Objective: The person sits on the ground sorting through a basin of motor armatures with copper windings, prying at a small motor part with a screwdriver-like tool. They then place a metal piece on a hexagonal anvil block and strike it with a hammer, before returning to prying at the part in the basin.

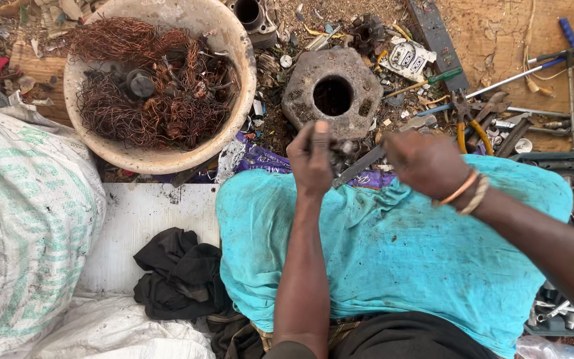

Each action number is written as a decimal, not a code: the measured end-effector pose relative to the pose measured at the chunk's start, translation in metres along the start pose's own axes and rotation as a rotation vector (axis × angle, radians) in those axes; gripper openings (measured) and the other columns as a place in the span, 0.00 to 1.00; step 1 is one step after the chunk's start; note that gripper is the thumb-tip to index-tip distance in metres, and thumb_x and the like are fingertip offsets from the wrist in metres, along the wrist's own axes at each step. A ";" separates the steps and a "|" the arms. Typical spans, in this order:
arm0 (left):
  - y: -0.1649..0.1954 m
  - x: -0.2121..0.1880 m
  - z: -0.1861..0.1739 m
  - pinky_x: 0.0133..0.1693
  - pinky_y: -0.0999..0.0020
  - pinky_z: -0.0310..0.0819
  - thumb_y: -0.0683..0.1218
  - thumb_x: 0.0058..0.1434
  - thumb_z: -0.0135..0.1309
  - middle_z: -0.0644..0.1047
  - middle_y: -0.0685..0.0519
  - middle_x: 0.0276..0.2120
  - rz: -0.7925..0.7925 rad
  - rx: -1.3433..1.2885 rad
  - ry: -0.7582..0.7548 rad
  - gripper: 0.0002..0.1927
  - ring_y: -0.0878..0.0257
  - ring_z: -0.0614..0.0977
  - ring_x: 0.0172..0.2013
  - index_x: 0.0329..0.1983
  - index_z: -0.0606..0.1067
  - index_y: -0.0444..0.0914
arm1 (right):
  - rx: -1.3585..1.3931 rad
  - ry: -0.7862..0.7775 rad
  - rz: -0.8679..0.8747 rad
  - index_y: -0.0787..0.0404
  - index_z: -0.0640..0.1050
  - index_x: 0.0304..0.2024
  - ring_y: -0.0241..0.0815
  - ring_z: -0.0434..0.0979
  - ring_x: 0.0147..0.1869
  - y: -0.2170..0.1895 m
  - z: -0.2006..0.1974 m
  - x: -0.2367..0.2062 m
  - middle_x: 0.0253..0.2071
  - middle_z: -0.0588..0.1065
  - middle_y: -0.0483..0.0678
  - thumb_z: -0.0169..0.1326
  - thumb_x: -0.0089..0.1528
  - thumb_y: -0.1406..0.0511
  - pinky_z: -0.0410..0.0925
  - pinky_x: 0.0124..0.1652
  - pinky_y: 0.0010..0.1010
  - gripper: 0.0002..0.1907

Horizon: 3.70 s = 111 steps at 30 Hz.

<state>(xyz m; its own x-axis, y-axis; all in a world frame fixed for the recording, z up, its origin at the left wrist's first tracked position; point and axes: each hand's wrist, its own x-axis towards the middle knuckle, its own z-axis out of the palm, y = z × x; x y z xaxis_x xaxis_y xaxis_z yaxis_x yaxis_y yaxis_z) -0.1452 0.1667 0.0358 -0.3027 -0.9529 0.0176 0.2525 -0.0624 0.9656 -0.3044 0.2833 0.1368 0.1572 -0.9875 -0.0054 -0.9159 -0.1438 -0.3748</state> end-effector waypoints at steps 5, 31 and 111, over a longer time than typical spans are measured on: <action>-0.011 0.003 -0.004 0.31 0.67 0.67 0.51 0.74 0.54 0.72 0.53 0.26 0.126 0.224 0.102 0.19 0.66 0.73 0.26 0.32 0.73 0.33 | 0.087 -0.070 -0.070 0.60 0.80 0.42 0.55 0.79 0.31 -0.008 0.008 -0.002 0.32 0.78 0.53 0.56 0.57 0.66 0.71 0.29 0.47 0.11; -0.018 0.023 -0.028 0.29 0.68 0.72 0.49 0.76 0.46 0.75 0.54 0.28 0.105 -0.210 0.147 0.17 0.67 0.77 0.28 0.34 0.76 0.37 | -0.109 -0.084 -0.003 0.61 0.80 0.50 0.54 0.82 0.37 0.069 -0.025 -0.015 0.36 0.81 0.55 0.53 0.57 0.73 0.75 0.39 0.42 0.18; 0.026 0.014 -0.024 0.36 0.65 0.66 0.53 0.76 0.45 0.71 0.52 0.29 0.335 0.040 0.310 0.19 0.62 0.72 0.30 0.33 0.70 0.34 | 1.081 -0.169 0.663 0.67 0.79 0.50 0.44 0.83 0.37 -0.017 0.034 0.067 0.34 0.82 0.54 0.53 0.67 0.66 0.77 0.39 0.35 0.13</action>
<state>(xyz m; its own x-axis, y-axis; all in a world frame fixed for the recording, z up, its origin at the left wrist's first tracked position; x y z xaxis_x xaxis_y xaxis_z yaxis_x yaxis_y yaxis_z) -0.1210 0.1448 0.0549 0.0804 -0.9629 0.2576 0.2525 0.2697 0.9293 -0.2652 0.2217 0.1114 -0.0945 -0.8179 -0.5676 -0.0838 0.5747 -0.8141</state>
